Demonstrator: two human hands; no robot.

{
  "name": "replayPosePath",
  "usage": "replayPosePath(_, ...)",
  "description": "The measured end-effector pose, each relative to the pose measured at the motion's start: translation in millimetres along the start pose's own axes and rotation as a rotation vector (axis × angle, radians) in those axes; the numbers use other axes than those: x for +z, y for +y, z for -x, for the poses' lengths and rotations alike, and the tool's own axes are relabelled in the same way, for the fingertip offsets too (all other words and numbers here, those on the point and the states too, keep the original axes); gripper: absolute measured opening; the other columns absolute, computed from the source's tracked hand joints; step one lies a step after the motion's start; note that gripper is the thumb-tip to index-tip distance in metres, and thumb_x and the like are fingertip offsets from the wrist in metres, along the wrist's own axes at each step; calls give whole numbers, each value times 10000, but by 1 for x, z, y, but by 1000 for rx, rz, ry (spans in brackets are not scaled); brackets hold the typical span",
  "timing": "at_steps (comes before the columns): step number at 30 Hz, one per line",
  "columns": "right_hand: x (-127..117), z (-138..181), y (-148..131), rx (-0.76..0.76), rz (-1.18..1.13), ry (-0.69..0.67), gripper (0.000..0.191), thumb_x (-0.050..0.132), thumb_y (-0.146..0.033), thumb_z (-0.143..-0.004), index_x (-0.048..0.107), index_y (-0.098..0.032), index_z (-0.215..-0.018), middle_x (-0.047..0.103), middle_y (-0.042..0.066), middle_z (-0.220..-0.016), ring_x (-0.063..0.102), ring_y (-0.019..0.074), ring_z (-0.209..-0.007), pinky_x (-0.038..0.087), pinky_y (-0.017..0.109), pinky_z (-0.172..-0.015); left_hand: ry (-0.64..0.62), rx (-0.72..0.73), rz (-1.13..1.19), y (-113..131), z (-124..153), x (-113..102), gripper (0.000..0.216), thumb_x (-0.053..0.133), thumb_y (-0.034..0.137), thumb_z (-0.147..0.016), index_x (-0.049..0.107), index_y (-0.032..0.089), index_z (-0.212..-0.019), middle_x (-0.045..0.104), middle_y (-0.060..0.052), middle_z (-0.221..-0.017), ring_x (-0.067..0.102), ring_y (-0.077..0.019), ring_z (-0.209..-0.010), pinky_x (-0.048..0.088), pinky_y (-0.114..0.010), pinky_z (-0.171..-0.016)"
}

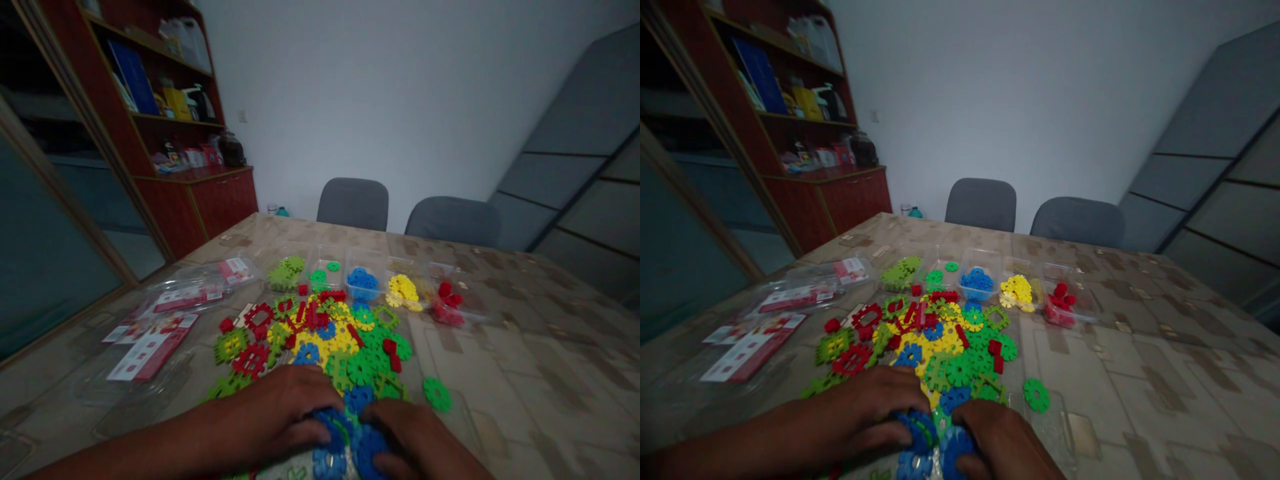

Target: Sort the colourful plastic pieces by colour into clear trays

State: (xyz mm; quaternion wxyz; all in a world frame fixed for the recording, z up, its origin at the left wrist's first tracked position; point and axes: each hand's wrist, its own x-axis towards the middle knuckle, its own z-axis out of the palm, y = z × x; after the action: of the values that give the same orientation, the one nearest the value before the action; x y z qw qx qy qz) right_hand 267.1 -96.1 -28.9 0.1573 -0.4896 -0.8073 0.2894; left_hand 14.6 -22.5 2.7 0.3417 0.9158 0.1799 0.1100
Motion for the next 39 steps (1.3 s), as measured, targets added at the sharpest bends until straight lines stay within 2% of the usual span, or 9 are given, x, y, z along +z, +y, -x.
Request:
replayPosePath(3,2,0,-4,29,-7,11,486,706,-35,-642,606,-266,-1058,707,49,-1062,664,239,-933,500,300,-802,13,-39,51,3,0,-2,184,560,321,-963,635,258,-1118,685,-35,-1029,599,-190,-948,422,-302,-859)
replayPosePath(7,1,-1,-3,132,-41,-19,380,735,-81,-610,555,-265,-889,702,-11,-890,644,194,-758,456,231,-635,39,-94,78,5,0,-4,163,578,263,-938,669,254,-1073,684,-23,-979,587,-178,-924,417,-301,-838)
replayPosePath(11,-2,-2,-3,62,-111,-60,248,682,-98,-672,514,-236,-793,637,-36,-702,555,135,-611,341,208,-536,21,-89,56,3,0,-3,153,569,261,-945,683,254,-1048,676,-21,-944,587,-169,-904,411,-295,-820)
replayPosePath(18,-15,-6,-4,40,-240,64,61,581,-228,-804,522,-214,-807,505,-47,-653,449,112,-586,309,208,-524,120,-80,97,-2,-2,-4,143,613,358,-927,696,250,-972,680,-9,-892,583,-172,-896,411,-287,-801)
replayPosePath(22,-14,-9,2,95,-362,108,149,567,-340,-830,493,-216,-797,422,-67,-609,381,102,-543,264,208,-489,141,-154,190,-4,-5,-1,149,620,336,-900,705,230,-963,689,-8,-840,593,-151,-772,414,-255,-700)
replayPosePath(27,-8,-12,9,185,-593,114,301,581,-497,-847,492,-213,-892,454,-71,-639,425,81,-487,332,184,-444,147,-232,305,-12,-11,-2,136,625,301,-870,679,196,-939,593,29,-722,505,-116,-651,348,-212,-577)
replayPosePath(31,-11,-16,13,248,-726,121,390,602,-569,-842,489,-211,-947,480,-86,-639,448,50,-415,316,151,-389,168,-254,380,-17,-21,-11,135,609,289,-853,641,159,-866,512,51,-660,451,-97,-598,316,-191,-530)
replayPosePath(35,-31,-28,15,278,-716,237,410,652,-577,-793,512,-214,-924,531,-78,-639,516,70,-406,336,157,-363,241,-235,391,-25,-42,-26,168,600,318,-848,619,153,-831,505,53,-631,474,-96,-561,325,-183,-500)
replayPosePath(39,-68,-55,26,201,-576,485,347,638,-520,-796,548,-200,-893,542,-76,-536,531,112,-415,395,205,-389,381,-248,416,-38,-79,-48,215,587,355,-831,602,141,-831,534,48,-596,495,-99,-488,356,-192,-468)
